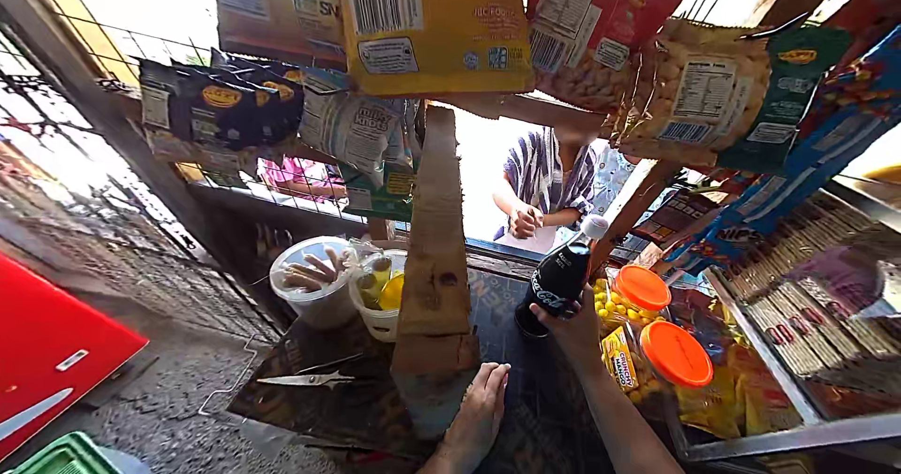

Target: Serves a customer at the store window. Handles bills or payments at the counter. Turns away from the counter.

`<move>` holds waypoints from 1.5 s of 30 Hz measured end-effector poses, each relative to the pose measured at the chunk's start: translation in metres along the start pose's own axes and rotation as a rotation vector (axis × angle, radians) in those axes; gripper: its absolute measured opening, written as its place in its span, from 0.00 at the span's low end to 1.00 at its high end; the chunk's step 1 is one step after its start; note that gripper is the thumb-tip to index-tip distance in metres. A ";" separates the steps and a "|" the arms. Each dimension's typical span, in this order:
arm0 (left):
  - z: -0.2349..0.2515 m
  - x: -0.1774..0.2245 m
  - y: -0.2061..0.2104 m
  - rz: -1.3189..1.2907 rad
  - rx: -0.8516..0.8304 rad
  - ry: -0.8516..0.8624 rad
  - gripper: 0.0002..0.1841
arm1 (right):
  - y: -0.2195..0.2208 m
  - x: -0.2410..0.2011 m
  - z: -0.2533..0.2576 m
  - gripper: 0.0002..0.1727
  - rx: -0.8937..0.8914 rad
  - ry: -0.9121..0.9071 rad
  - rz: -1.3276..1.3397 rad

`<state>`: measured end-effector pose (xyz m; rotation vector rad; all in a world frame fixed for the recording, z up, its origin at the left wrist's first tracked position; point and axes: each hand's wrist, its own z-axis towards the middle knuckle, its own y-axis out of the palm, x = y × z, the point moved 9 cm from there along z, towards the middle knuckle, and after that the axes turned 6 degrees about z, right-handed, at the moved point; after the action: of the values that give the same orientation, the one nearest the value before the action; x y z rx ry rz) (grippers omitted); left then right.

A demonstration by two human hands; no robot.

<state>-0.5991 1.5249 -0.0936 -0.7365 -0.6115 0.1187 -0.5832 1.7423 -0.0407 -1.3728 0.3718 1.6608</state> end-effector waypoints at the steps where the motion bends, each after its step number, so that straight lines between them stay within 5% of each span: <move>1: 0.001 0.001 -0.001 -0.032 -0.003 0.010 0.12 | 0.004 0.001 0.005 0.60 0.001 0.007 -0.005; 8: -0.001 0.010 -0.012 -0.214 0.026 0.158 0.10 | 0.022 0.007 0.025 0.61 -0.045 0.002 0.016; 12: -0.010 0.001 -0.010 -0.259 0.057 0.138 0.15 | 0.017 0.010 -0.007 0.68 -0.086 -0.057 0.122; 16: -0.017 -0.012 -0.001 -0.325 0.059 0.083 0.17 | -0.003 0.011 -0.100 0.41 0.029 -0.002 0.224; 21: -0.019 -0.012 0.005 -0.445 -0.027 0.045 0.17 | 0.001 0.022 -0.163 0.18 -0.119 0.019 0.165; 38: -0.005 0.005 -0.012 -0.535 -0.072 0.134 0.17 | 0.016 0.017 -0.167 0.24 -0.226 -0.144 -0.001; 45: -0.001 0.009 -0.018 -0.551 -0.105 0.146 0.14 | 0.014 0.018 -0.166 0.11 -0.204 -0.167 0.084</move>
<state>-0.5931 1.5138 -0.0782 -0.6478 -0.6645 -0.4748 -0.4922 1.6241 -0.1162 -1.3683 0.1690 1.9106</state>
